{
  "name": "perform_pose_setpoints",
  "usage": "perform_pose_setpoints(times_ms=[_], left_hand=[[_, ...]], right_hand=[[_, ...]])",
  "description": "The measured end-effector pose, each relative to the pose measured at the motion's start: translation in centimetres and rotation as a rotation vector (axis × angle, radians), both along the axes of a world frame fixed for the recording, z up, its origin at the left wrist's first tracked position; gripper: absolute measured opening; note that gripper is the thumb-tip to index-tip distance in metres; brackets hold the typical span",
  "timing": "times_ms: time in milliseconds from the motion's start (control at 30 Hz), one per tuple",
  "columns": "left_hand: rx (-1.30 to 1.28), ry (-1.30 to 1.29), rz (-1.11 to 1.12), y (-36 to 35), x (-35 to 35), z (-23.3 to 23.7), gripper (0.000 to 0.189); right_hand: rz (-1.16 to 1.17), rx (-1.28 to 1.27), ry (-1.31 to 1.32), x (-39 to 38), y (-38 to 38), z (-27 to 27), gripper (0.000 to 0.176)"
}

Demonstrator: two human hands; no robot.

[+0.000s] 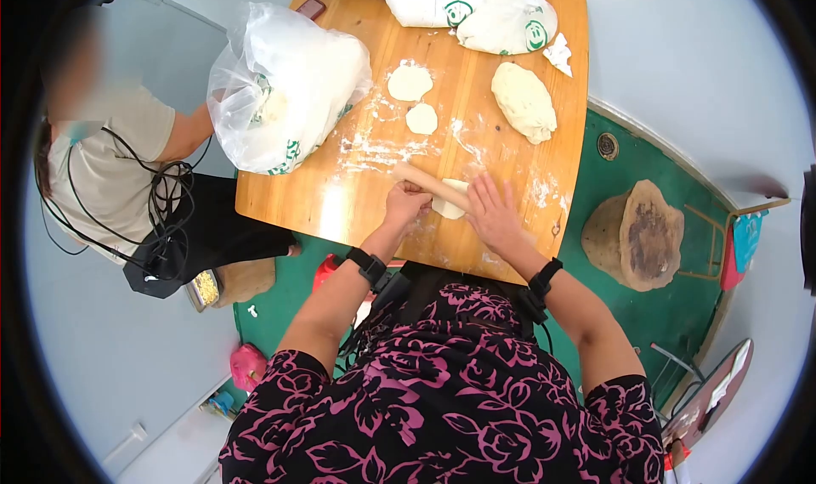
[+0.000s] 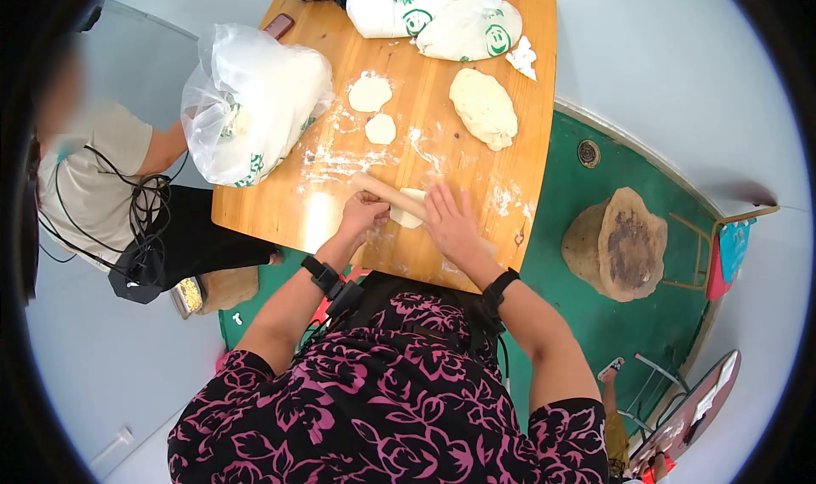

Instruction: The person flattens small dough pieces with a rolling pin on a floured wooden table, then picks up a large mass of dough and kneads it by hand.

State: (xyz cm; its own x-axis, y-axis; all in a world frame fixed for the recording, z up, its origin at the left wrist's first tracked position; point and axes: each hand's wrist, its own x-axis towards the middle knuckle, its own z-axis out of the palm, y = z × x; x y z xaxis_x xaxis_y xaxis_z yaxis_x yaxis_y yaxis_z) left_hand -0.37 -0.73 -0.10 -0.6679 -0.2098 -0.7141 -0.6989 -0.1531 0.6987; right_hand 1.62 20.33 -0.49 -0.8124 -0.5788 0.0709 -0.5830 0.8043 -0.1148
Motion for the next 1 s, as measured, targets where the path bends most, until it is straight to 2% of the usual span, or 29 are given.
perform_pose_setpoints(times_ms=[33,133,233,333,433,567,633,733,867,967,1000], left_hand=[[-0.036,-0.022,-0.021,0.1,0.0,0.2,0.026],[-0.554,0.301,-0.319,1.0,1.6,0.3,0.025],[-0.953,0.792,-0.806,1.4,2.6,1.7,0.030],[-0.989,1.071,-1.163,2.3,2.7,2.2,0.030],[-1.157,1.178,-1.217,2.9,2.0,0.5,0.026],[-1.170,1.097,-1.425,3.0,1.9,0.2,0.026],[-1.219,1.048,-1.554,2.8,1.8,1.1,0.028],[-1.198,1.284,-1.460,1.3,2.5,1.1,0.034],[-1.216,1.138,-1.472,0.4,4.9,2.4,0.040],[-1.157,1.022,-1.451,0.4,6.1,2.1,0.045],[-1.116,0.992,-1.427,0.5,6.4,2.0,0.047]], right_hand=[[-0.027,0.004,0.015,-0.9,0.1,-0.1,0.056],[-0.186,-0.028,0.039,-3.2,0.7,-0.3,0.054],[-0.266,-0.157,-0.006,-3.6,2.2,0.8,0.050],[-0.239,-0.215,-0.040,-3.5,3.8,0.3,0.047],[-0.262,-0.171,-0.008,-3.8,4.8,-0.3,0.045],[-0.294,-0.209,-0.002,-3.9,4.8,0.2,0.042],[-0.220,-0.241,0.001,-3.7,4.8,0.5,0.040],[-0.117,-0.295,-0.028,-2.6,4.1,1.5,0.039],[-0.009,-0.239,-0.055,0.0,2.7,1.4,0.039],[-0.059,-0.242,-0.097,1.6,1.7,0.6,0.039],[-0.063,-0.191,-0.036,1.1,1.6,0.7,0.042]])
